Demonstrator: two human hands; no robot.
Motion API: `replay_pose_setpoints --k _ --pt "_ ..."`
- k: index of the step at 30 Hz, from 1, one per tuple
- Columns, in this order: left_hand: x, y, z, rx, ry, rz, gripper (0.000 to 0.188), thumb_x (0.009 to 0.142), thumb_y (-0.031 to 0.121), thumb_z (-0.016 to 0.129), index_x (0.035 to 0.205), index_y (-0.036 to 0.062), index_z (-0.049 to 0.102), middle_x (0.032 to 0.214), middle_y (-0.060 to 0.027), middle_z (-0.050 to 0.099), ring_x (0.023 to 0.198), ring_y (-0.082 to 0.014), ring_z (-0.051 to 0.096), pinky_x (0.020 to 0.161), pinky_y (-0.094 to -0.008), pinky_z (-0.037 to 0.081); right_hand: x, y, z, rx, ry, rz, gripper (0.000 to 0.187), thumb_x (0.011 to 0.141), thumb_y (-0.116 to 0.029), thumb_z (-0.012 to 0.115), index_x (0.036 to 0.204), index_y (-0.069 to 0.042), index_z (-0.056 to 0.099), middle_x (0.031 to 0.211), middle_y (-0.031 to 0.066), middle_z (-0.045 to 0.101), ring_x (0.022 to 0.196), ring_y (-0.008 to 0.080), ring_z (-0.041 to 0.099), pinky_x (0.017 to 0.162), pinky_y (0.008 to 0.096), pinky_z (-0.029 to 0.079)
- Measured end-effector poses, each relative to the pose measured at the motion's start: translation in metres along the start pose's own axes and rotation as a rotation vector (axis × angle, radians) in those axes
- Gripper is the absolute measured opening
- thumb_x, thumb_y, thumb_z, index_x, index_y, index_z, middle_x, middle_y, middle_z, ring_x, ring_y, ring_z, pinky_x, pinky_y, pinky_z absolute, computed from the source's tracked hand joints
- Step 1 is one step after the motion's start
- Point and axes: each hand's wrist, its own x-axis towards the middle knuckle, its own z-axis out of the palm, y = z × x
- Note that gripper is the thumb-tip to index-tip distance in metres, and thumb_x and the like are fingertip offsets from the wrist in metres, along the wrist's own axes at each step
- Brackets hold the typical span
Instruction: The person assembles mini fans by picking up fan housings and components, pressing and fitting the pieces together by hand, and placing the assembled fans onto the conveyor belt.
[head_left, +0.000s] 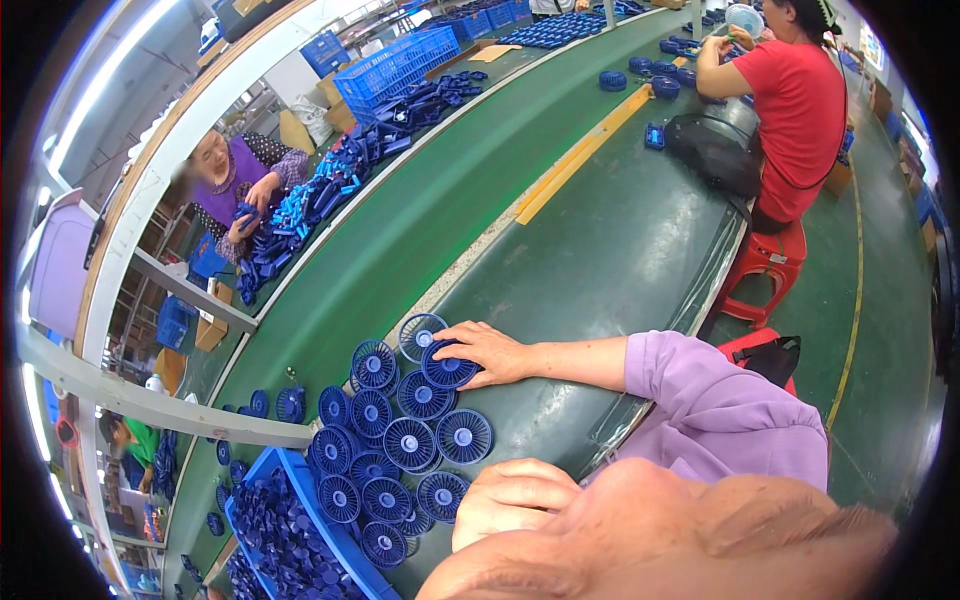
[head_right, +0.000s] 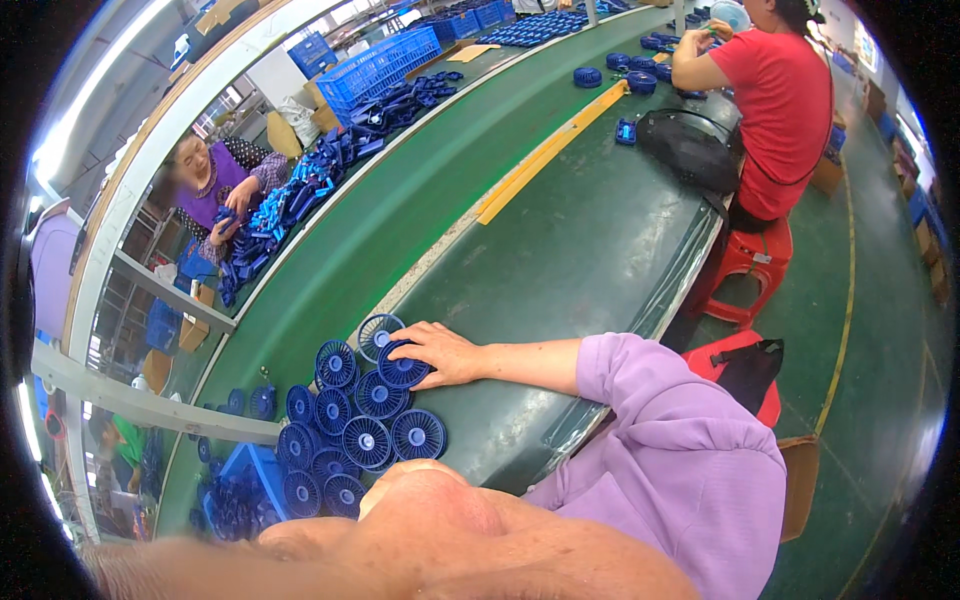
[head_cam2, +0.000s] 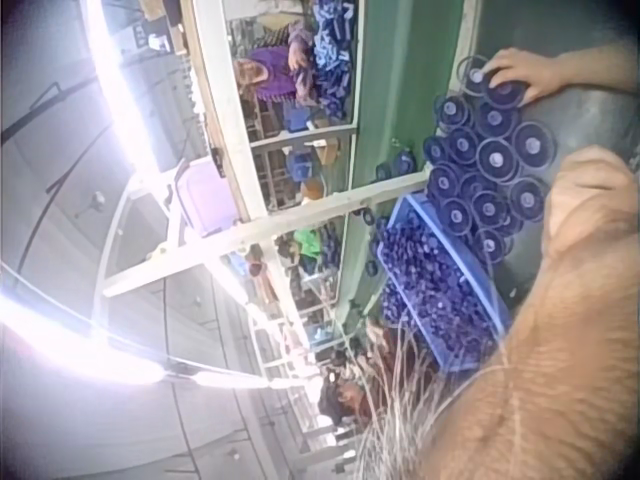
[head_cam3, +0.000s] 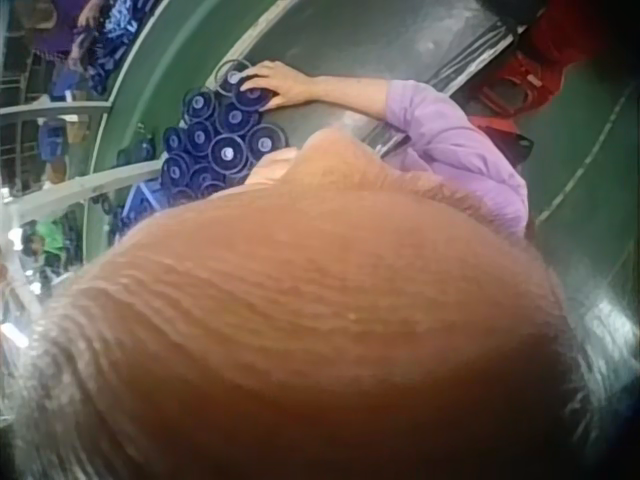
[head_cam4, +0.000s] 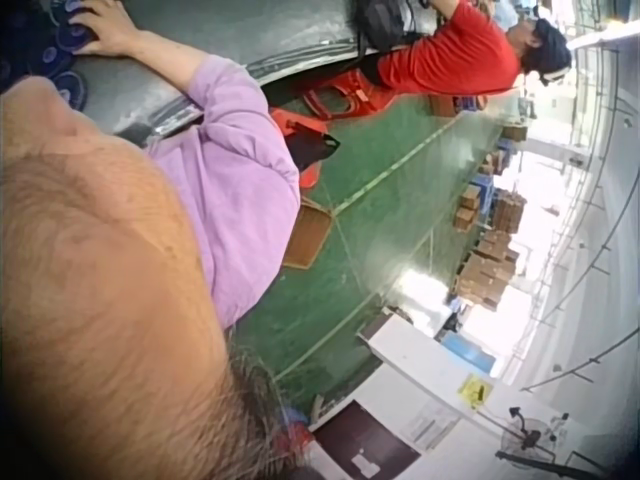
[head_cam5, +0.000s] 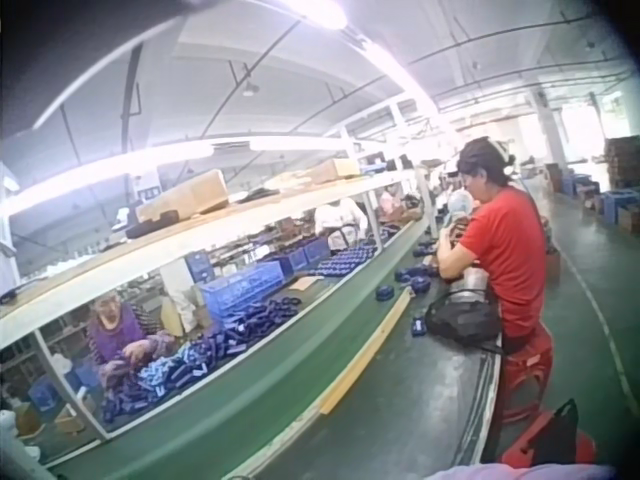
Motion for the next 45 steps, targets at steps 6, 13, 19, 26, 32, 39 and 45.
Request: replay_pose_setpoints --k 6,13,19,26,32,39,45 --pt "0.000 0.004 0.002 0.019 0.012 0.008 0.034 0.076 0.029 0.063 0.087 -0.0036 0.068 0.097 -0.0168 0.068 0.083 -0.0336 0.065 0.072 -0.0398 0.054 0.000 -0.001 0.001 0.000 0.037 -0.020 0.063 0.071 -0.033 0.081 0.126 -0.017 0.054 0.142 0.0103 0.041 0.125 0.0345 0.042 0.101 0.0481 0.036" --pt "-0.002 0.008 0.002 0.032 0.015 0.027 0.033 0.077 0.028 0.064 0.086 -0.0034 0.068 0.095 -0.0167 0.068 0.083 -0.0338 0.065 0.072 -0.0401 0.054 0.001 -0.005 0.002 0.003 0.024 -0.021 0.063 0.073 -0.033 0.080 0.127 -0.017 0.054 0.143 0.0105 0.041 0.126 0.0347 0.041 0.102 0.0482 0.036" --pt "-0.004 0.009 0.001 0.039 0.010 0.054 0.032 0.077 0.028 0.064 0.085 -0.0033 0.067 0.094 -0.0166 0.068 0.082 -0.0339 0.065 0.071 -0.0404 0.054 0.001 -0.005 -0.001 -0.007 0.022 -0.022 0.062 0.073 -0.033 0.079 0.128 -0.016 0.054 0.143 0.0105 0.040 0.127 0.0349 0.040 0.103 0.0483 0.035" --pt "-0.007 0.009 -0.004 0.057 0.014 0.070 0.031 0.077 0.027 0.064 0.084 -0.0031 0.066 0.093 -0.0165 0.067 0.081 -0.0341 0.065 0.071 -0.0407 0.054 0.001 -0.003 0.000 0.006 0.021 -0.028 0.063 0.073 -0.033 0.080 0.128 -0.016 0.053 0.143 0.0105 0.040 0.127 0.0353 0.040 0.103 0.0482 0.036" --pt "-0.008 0.011 -0.004 0.061 0.011 0.093 0.030 0.077 0.027 0.064 0.083 -0.0029 0.066 0.092 -0.0164 0.067 0.081 -0.0342 0.064 0.070 -0.0410 0.053 0.001 -0.005 0.001 -0.004 0.023 -0.029 0.064 0.071 -0.032 0.081 0.128 -0.015 0.053 0.143 0.0106 0.041 0.126 0.0351 0.041 0.103 0.0482 0.036" --pt "-0.008 0.011 -0.005 0.060 0.005 0.121 0.029 0.077 0.026 0.064 0.081 -0.0027 0.065 0.091 -0.0163 0.067 0.080 -0.0344 0.064 0.070 -0.0414 0.053 0.001 -0.005 0.001 -0.009 0.027 -0.032 0.065 0.070 -0.031 0.081 0.127 -0.015 0.054 0.142 0.0105 0.041 0.125 0.0350 0.042 0.102 0.0478 0.036" --pt "-0.007 0.010 -0.005 0.058 0.002 0.144 0.029 0.077 0.026 0.064 0.080 -0.0026 0.065 0.090 -0.0162 0.066 0.079 -0.0345 0.064 0.069 -0.0416 0.053 0.001 -0.004 -0.001 -0.002 0.006 -0.025 0.065 0.073 -0.033 0.080 0.130 -0.017 0.053 0.144 0.0109 0.040 0.127 0.0346 0.041 0.103 0.0480 0.035"
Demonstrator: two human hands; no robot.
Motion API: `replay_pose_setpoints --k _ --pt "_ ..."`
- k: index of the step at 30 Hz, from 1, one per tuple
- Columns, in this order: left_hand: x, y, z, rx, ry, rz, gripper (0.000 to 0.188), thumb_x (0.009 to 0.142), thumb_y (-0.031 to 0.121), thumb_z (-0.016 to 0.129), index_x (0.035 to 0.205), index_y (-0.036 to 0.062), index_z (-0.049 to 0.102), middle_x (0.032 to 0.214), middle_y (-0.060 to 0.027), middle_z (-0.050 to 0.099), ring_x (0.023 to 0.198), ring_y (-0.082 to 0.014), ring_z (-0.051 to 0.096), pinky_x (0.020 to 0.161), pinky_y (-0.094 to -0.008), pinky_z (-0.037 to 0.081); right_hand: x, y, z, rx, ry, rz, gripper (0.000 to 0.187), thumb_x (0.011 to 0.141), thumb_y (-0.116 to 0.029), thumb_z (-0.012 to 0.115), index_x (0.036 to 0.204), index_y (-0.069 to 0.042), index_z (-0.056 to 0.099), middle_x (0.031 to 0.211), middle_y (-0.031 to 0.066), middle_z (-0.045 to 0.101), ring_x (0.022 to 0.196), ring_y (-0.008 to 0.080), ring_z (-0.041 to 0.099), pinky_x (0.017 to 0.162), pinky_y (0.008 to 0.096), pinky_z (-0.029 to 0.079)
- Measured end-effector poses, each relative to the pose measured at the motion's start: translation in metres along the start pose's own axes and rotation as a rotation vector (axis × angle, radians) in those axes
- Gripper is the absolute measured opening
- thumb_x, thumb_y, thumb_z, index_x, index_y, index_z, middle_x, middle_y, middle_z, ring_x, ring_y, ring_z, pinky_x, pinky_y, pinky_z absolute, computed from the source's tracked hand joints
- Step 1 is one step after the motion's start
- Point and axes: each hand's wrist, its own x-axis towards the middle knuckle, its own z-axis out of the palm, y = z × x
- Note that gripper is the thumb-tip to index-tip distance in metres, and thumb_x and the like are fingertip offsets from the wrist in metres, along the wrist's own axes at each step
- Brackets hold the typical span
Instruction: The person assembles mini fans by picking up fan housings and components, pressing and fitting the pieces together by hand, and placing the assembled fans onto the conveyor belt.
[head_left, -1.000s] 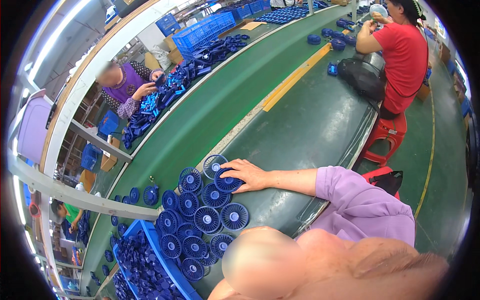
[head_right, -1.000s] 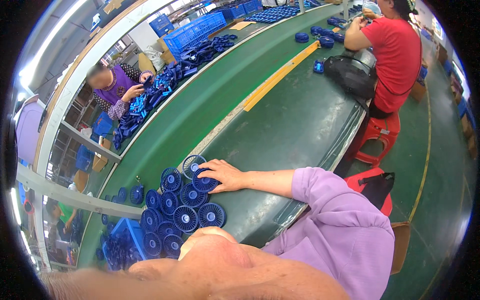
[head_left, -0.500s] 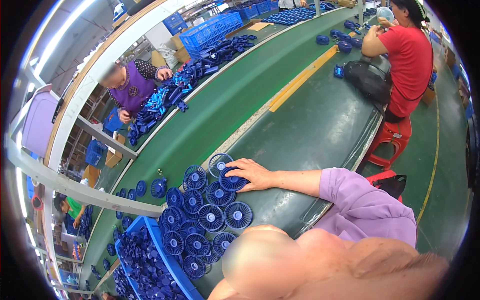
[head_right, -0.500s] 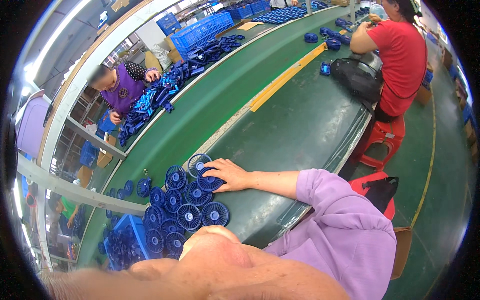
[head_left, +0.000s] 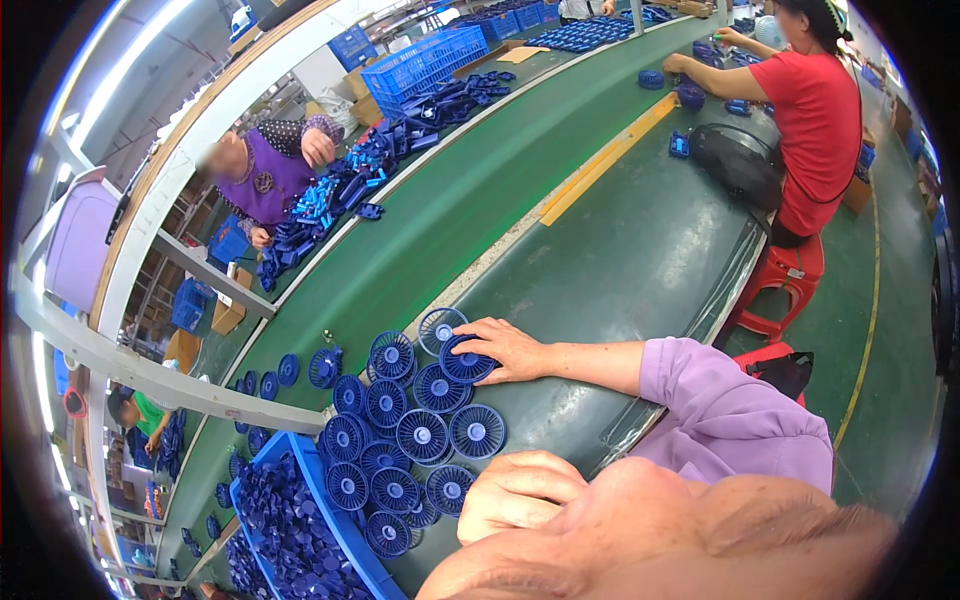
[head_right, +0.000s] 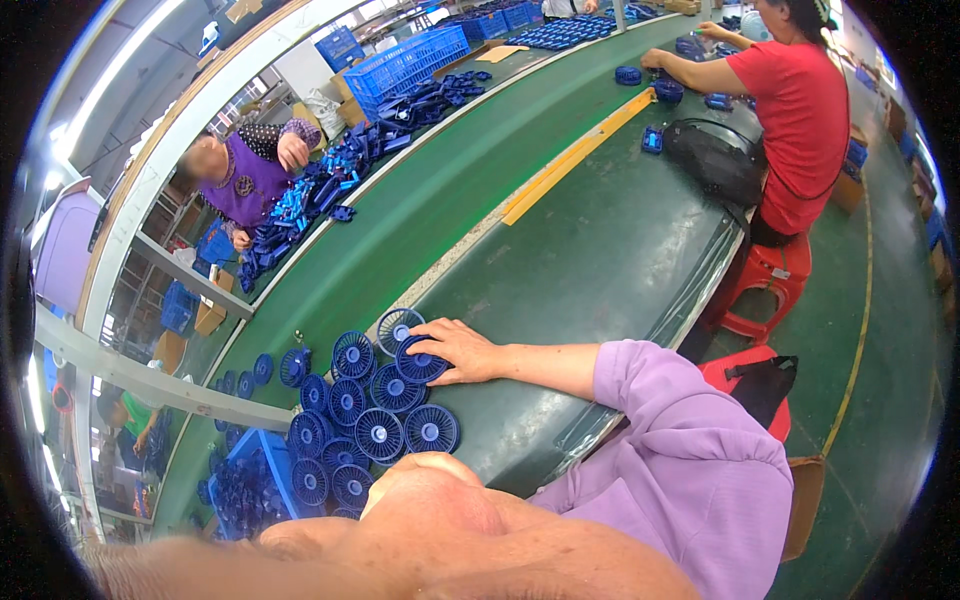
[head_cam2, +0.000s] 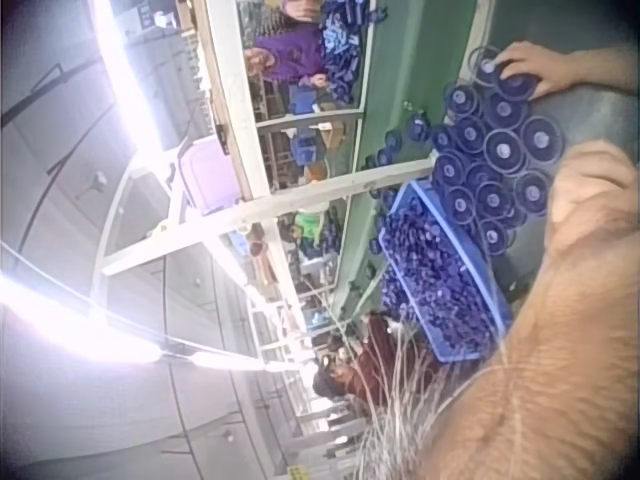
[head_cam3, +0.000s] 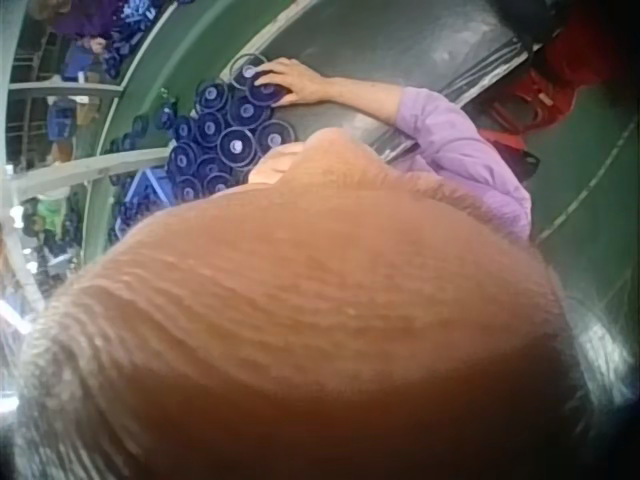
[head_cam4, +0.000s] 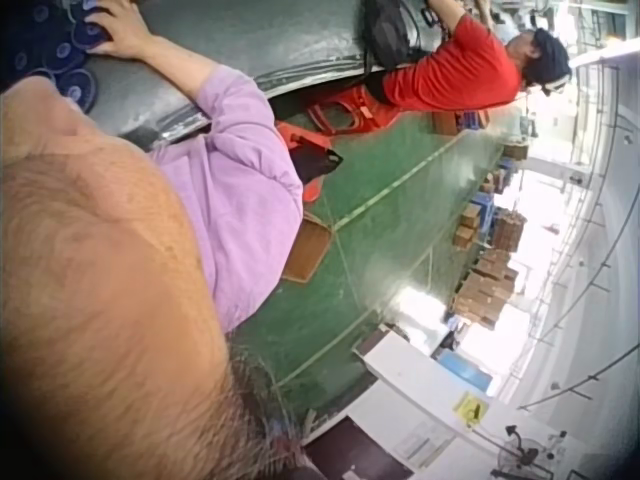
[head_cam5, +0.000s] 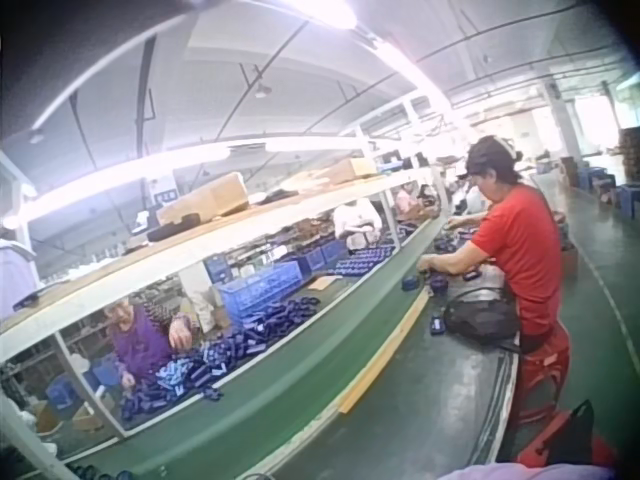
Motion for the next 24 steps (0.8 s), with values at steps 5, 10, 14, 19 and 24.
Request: replay_pose_setpoints --k 5,10,14,19,24 --pt "0.0004 -0.0008 0.0001 -0.004 -0.003 0.020 0.028 0.077 0.026 0.064 0.079 -0.0024 0.064 0.089 -0.0162 0.066 0.079 -0.0346 0.064 0.069 -0.0419 0.053 -0.0003 0.0005 0.0006 -0.008 -0.003 0.005 0.065 0.073 -0.032 0.080 0.130 -0.017 0.053 0.144 0.0110 0.040 0.126 0.0348 0.041 0.104 0.0480 0.035" --pt "0.0008 -0.0020 -0.0001 -0.009 -0.005 0.040 0.028 0.077 0.025 0.065 0.079 -0.0023 0.064 0.088 -0.0161 0.066 0.078 -0.0348 0.064 0.068 -0.0421 0.053 0.0002 -0.0006 0.0005 -0.018 0.031 -0.012 0.064 0.071 -0.033 0.080 0.127 -0.016 0.054 0.141 0.0098 0.042 0.124 0.0348 0.043 0.101 0.0477 0.037" --pt "0.0011 -0.0031 -0.0003 -0.015 -0.007 0.054 0.027 0.077 0.025 0.065 0.078 -0.0022 0.063 0.087 -0.0160 0.066 0.078 -0.0349 0.064 0.068 -0.0423 0.053 0.0003 0.0004 0.0012 -0.014 0.034 -0.016 0.063 0.072 -0.033 0.080 0.127 -0.016 0.054 0.141 0.0097 0.042 0.123 0.0348 0.043 0.101 0.0478 0.037" --pt "0.0016 -0.0049 -0.0003 -0.022 -0.008 0.073 0.027 0.077 0.025 0.065 0.077 -0.0021 0.063 0.086 -0.0160 0.065 0.077 -0.0350 0.064 0.068 -0.0426 0.053 0.0003 -0.0006 0.0009 -0.016 0.030 -0.009 0.063 0.071 -0.033 0.080 0.127 -0.016 0.054 0.142 0.0095 0.042 0.124 0.0347 0.043 0.101 0.0475 0.037" --pt "0.0020 -0.0062 -0.0003 -0.027 -0.009 0.090 0.026 0.077 0.024 0.065 0.076 -0.0019 0.062 0.085 -0.0159 0.065 0.077 -0.0351 0.064 0.067 -0.0428 0.053 0.0004 -0.0013 0.0003 -0.006 0.020 -0.006 0.064 0.071 -0.032 0.080 0.127 -0.016 0.054 0.142 0.0097 0.042 0.124 0.0348 0.042 0.101 0.0477 0.037"
